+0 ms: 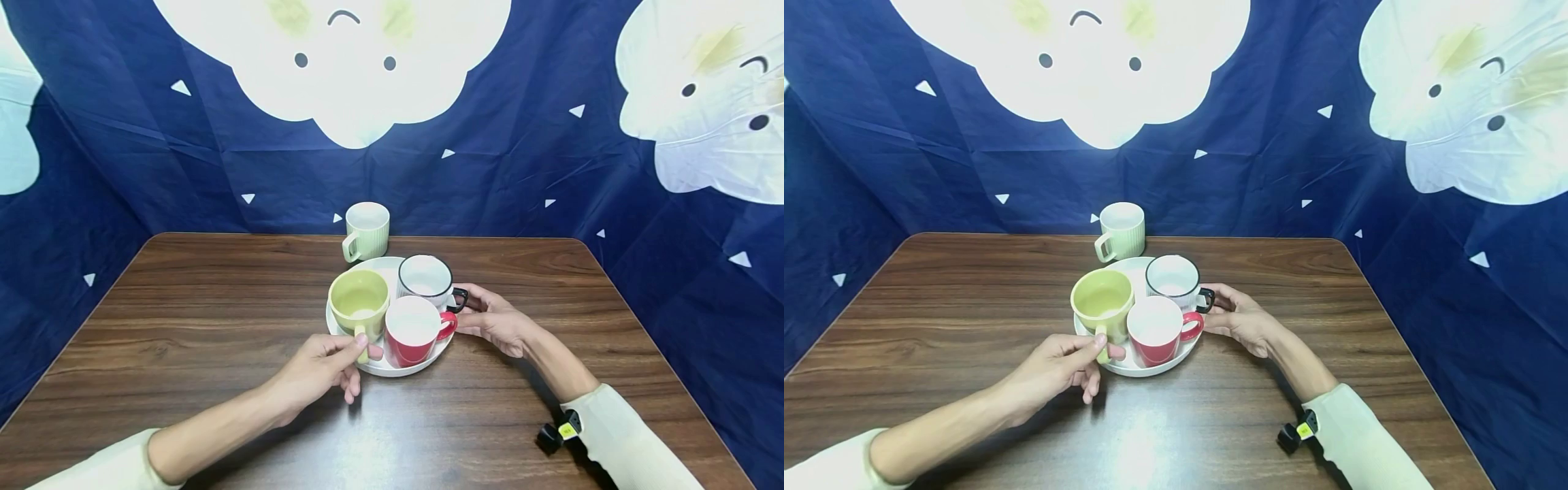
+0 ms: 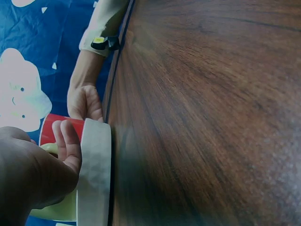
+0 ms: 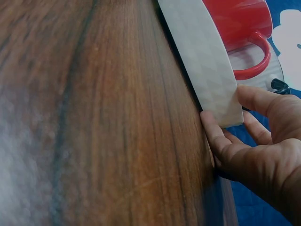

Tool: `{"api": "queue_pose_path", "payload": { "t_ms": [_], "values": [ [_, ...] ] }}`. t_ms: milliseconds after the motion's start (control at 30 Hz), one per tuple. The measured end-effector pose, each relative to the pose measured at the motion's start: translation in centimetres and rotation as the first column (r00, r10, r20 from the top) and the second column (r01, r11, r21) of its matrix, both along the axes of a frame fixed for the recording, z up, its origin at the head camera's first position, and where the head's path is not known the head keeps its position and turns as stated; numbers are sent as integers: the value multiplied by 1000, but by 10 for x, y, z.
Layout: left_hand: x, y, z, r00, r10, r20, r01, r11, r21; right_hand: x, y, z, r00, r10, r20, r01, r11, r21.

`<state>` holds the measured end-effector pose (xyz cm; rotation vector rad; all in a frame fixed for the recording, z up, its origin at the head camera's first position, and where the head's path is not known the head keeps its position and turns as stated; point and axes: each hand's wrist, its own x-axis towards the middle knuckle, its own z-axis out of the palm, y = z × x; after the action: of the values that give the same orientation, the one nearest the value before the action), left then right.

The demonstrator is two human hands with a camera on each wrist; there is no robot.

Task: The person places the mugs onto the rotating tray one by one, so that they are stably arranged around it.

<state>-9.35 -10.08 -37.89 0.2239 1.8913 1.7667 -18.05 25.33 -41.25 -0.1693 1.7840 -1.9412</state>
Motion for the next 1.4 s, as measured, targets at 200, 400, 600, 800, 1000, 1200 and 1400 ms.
{"api": "queue_pose_path", "payload": {
  "t_ms": [200,400,600,800,1000,1200,1400],
  "values": [
    [0,-2,2,999,22,-23,-22,1000,9,1,0,2,1000,-7,9,7,1000,1],
    [0,-8,2,998,46,-34,-46,999,-2,0,1,1,1000,-8,9,8,1000,3],
    [0,-11,2,998,47,-33,-47,999,2,1,2,0,1000,-6,10,6,1000,1],
    [1,-14,3,995,91,-40,-92,996,-17,2,2,1,1000,-11,-5,11,1000,21],
    [-2,-22,2,987,155,-35,-156,987,-26,5,3,2,999,-26,-21,26,999,32],
    [-8,-33,1,979,200,-41,-201,979,-43,10,6,2,999,-38,-33,40,997,60],
    [-20,-47,3,967,245,-71,-249,967,-46,18,6,3,997,-64,-31,66,995,78]
  ]
}}
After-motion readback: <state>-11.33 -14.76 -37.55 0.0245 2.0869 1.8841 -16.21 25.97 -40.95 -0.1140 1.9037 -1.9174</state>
